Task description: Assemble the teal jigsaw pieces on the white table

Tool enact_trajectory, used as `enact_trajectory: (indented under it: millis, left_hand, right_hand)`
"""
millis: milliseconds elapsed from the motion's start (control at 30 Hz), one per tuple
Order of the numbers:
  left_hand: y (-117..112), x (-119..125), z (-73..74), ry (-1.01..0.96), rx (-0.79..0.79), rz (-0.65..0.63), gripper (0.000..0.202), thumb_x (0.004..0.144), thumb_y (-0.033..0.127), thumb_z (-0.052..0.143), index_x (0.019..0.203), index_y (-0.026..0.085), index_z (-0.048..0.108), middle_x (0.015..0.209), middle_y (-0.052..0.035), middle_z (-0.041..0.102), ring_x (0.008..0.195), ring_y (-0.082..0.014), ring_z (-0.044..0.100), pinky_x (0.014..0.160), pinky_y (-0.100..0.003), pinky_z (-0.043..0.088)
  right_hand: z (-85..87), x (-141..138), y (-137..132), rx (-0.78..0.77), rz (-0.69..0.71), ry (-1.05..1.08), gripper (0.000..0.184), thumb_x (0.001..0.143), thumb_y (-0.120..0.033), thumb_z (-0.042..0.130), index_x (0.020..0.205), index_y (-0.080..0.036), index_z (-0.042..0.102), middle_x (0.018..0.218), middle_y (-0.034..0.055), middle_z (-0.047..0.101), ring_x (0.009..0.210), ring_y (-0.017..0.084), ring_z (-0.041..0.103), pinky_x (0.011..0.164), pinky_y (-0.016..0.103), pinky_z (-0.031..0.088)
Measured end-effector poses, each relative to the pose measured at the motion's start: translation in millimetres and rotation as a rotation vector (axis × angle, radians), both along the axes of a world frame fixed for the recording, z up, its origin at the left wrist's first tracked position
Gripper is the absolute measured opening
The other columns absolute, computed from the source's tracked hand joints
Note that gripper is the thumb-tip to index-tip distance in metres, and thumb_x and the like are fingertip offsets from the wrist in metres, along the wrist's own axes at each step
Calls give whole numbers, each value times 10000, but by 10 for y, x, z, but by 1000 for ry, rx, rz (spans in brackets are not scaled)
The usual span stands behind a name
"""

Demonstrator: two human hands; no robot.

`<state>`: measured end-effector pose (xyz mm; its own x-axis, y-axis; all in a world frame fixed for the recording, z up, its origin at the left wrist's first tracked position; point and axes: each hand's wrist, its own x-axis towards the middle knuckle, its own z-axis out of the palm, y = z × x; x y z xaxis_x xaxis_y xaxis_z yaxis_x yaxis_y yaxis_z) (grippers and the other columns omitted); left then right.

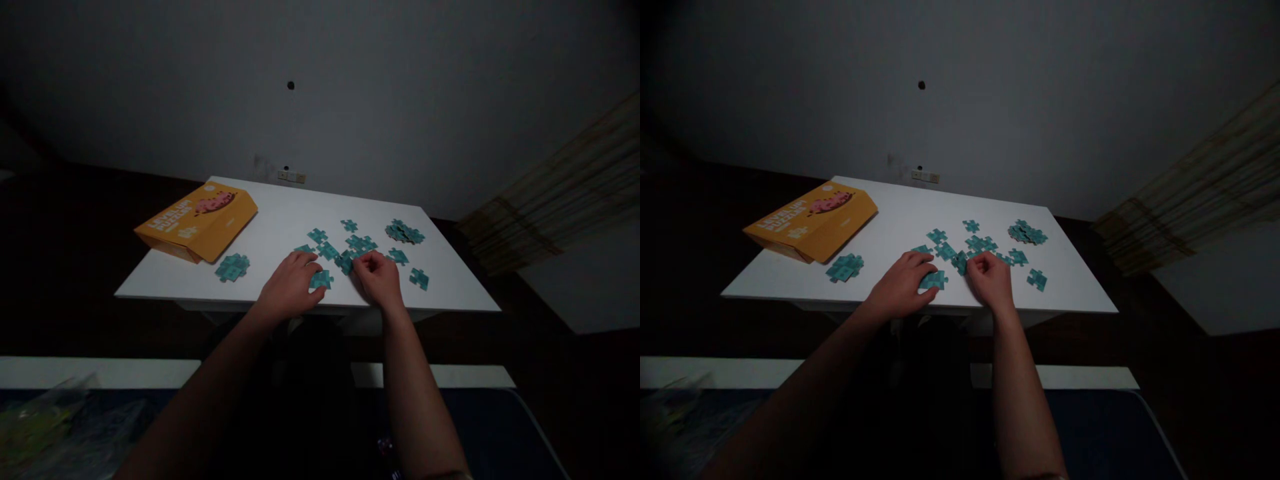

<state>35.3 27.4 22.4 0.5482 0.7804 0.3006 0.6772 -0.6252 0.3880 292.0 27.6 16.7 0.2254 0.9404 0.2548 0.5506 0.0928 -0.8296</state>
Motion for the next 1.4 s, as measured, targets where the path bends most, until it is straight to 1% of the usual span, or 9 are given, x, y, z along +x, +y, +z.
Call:
enact_trajectory:
  millis: [200, 333, 400, 533, 733, 1133, 1200, 1300, 1400]
  left_hand:
    - [-5, 2, -24, -15, 17, 9, 390, 980, 388, 739, 1303, 173, 778, 1529, -160, 686, 1476, -376, 568, 1305, -544, 458]
    - [-12, 0, -17, -14, 15, 8, 389, 978, 376, 745, 1303, 166, 782, 1536, -165, 690, 1471, -383, 575, 1297, -558, 467]
    - [-14, 0, -14, -20, 12, 9, 378, 978, 375, 743, 1298, 177, 782, 1538, -162, 690, 1472, -384, 575, 1292, -570, 471]
    - [-16, 4, -11, -29, 15, 15, 375, 974, 369, 748, 1290, 170, 782, 1535, -166, 693, 1471, -385, 576, 1293, -568, 471]
    - [-17, -3, -14, -32, 37, 14, 368, 943, 369, 793, 1254, 173, 790, 1517, -168, 699, 1457, -387, 588, 1285, -558, 482]
    - [-80, -32, -8, -135, 89, -12, 292, 834, 291, 861, 1075, 217, 715, 1451, -164, 719, 1378, -391, 640, 1219, -598, 536]
    - [-78, -54, -24, -237, 100, 47, 248, 867, 281, 809, 1068, 224, 675, 1394, -160, 729, 1334, -372, 662, 1169, -584, 565]
    - [-43, -112, -57, -437, 91, 273, 176, 925, 208, 662, 1095, 242, 628, 1222, -114, 738, 1198, -316, 700, 1074, -535, 607]
    - [35, -172, -74, -490, 59, 423, 286, 916, 173, 619, 1197, 229, 627, 1183, -113, 729, 1165, -318, 695, 1064, -539, 606]
  right_hand:
    - [-13, -16, -30, 26, 70, -128, 83, 830, -349, 684, 837, -267, 673, 695, -24, 663, 625, 160, 589, 649, 328, 463]
    - [-47, 11, -32, 33, 156, -117, 373, 847, -331, 652, 1185, -259, 793, 745, -26, 702, 637, 174, 605, 665, 333, 477]
    - [-51, 24, -28, 40, 200, -151, 446, 862, -336, 630, 1253, -252, 829, 810, 7, 762, 681, 194, 646, 701, 352, 499]
    - [-51, 30, -19, 58, 207, -207, 393, 878, -333, 602, 1145, -254, 879, 952, 53, 842, 779, 223, 712, 763, 376, 527]
    - [-78, 22, -30, 39, 197, -215, 319, 909, -338, 615, 1083, -257, 870, 797, 15, 790, 673, 198, 653, 676, 354, 480]
    - [-51, -6, -66, -11, 177, -95, 284, 934, -462, 734, 1108, -270, 851, 850, 31, 811, 715, 222, 718, 709, 369, 553]
    - [-56, 2, -79, -3, 139, -60, 320, 944, -502, 753, 1112, -249, 855, 876, 45, 823, 739, 228, 726, 729, 372, 568]
    - [-53, 8, -99, 22, 29, -20, 383, 938, -555, 775, 1087, -213, 862, 863, 59, 819, 738, 230, 717, 733, 370, 574]
    - [-38, 0, -97, 34, -64, 18, 418, 911, -583, 794, 1055, -196, 861, 819, 63, 802, 721, 230, 707, 725, 369, 579]
